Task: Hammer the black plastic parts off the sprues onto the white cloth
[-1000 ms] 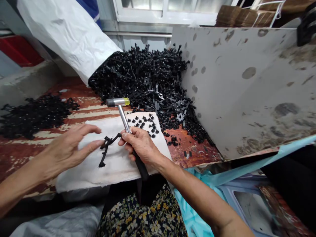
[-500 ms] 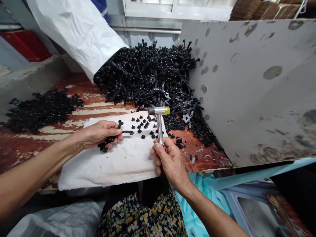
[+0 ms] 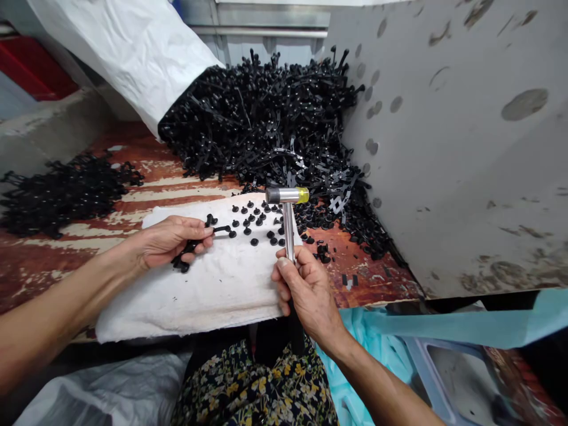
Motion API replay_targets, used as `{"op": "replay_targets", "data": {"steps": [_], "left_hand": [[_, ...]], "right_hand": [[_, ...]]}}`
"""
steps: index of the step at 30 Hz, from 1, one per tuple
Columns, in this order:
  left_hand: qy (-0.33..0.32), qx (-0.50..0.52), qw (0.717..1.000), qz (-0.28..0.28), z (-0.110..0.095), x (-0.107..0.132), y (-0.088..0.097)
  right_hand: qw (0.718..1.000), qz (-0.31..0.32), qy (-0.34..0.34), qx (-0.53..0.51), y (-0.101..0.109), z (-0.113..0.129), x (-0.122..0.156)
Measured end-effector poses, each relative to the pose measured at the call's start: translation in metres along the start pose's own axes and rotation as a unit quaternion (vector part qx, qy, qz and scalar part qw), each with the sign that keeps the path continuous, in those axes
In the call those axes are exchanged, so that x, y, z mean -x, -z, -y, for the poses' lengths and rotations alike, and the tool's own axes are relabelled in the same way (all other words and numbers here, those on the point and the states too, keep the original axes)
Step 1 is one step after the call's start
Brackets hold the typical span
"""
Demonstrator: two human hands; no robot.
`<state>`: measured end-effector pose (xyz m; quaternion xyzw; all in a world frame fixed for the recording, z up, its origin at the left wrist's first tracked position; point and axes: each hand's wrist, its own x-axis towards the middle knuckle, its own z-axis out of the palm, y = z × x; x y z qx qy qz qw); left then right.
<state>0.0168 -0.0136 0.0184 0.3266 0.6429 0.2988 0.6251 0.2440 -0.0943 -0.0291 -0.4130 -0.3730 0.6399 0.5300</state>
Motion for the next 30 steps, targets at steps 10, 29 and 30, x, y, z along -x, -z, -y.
{"op": "replay_targets", "data": {"steps": [10, 29, 30], "left_hand": [[-0.014, -0.007, 1.0, -0.008, 0.0017, -0.0033, -0.0012], [-0.067, -0.08, 0.993, -0.049, 0.0063, -0.0054, -0.0053], [-0.075, -0.09, 0.992, -0.051, 0.0073, -0.0059, -0.0049]], "right_hand": [[1.0, 0.0, -0.007, -0.003, 0.0006, 0.0, 0.0], [0.995, 0.017, -0.018, 0.098, 0.0003, 0.0036, 0.0009], [0.99, 0.027, -0.016, 0.135, 0.0008, 0.0052, 0.0012]]}}
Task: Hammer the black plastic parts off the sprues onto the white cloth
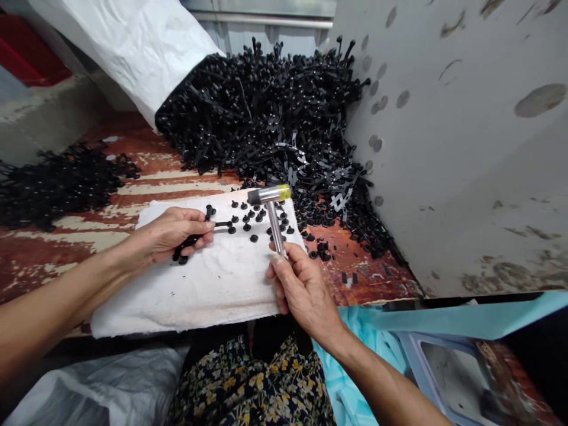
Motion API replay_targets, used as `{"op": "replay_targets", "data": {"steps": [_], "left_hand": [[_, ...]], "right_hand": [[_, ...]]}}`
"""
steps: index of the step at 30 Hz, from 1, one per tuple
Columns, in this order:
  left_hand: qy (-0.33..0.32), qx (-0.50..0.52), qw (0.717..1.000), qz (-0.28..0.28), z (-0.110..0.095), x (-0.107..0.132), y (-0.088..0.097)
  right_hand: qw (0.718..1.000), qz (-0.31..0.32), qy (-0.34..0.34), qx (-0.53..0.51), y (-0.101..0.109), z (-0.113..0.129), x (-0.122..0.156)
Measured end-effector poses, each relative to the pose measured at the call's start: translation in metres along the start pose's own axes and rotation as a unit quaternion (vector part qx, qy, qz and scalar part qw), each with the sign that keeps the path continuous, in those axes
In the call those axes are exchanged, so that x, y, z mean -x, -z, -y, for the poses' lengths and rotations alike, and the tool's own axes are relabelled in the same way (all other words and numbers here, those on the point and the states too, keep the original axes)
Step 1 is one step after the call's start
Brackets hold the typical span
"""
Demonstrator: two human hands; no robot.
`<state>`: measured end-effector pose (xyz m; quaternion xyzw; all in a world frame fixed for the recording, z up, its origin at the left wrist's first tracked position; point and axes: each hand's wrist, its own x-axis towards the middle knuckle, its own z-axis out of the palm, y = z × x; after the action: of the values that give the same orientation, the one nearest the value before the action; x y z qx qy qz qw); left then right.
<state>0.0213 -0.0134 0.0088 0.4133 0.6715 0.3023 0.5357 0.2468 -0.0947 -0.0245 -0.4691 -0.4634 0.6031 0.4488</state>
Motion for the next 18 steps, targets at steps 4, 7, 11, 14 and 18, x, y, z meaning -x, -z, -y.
{"op": "replay_targets", "data": {"steps": [4, 7, 11, 14, 18], "left_hand": [[-0.019, -0.023, 1.0, -0.003, 0.005, 0.0, 0.001], [-0.029, -0.021, 0.999, -0.007, 0.006, 0.003, -0.001], [-0.03, -0.019, 0.999, -0.021, 0.004, 0.006, -0.006], [-0.035, -0.017, 0.999, -0.019, 0.007, 0.006, -0.006], [-0.042, -0.007, 0.999, -0.004, 0.015, 0.001, -0.001]], "right_hand": [[0.974, 0.001, 0.092, 0.207, 0.006, 0.004, 0.0], [0.918, 0.001, 0.227, 0.324, 0.009, 0.005, -0.004], [0.842, 0.005, 0.343, 0.417, 0.011, 0.003, -0.01], [0.783, 0.019, 0.33, 0.527, 0.011, 0.002, -0.013], [0.766, 0.006, 0.357, 0.535, 0.009, 0.005, -0.012]]}}
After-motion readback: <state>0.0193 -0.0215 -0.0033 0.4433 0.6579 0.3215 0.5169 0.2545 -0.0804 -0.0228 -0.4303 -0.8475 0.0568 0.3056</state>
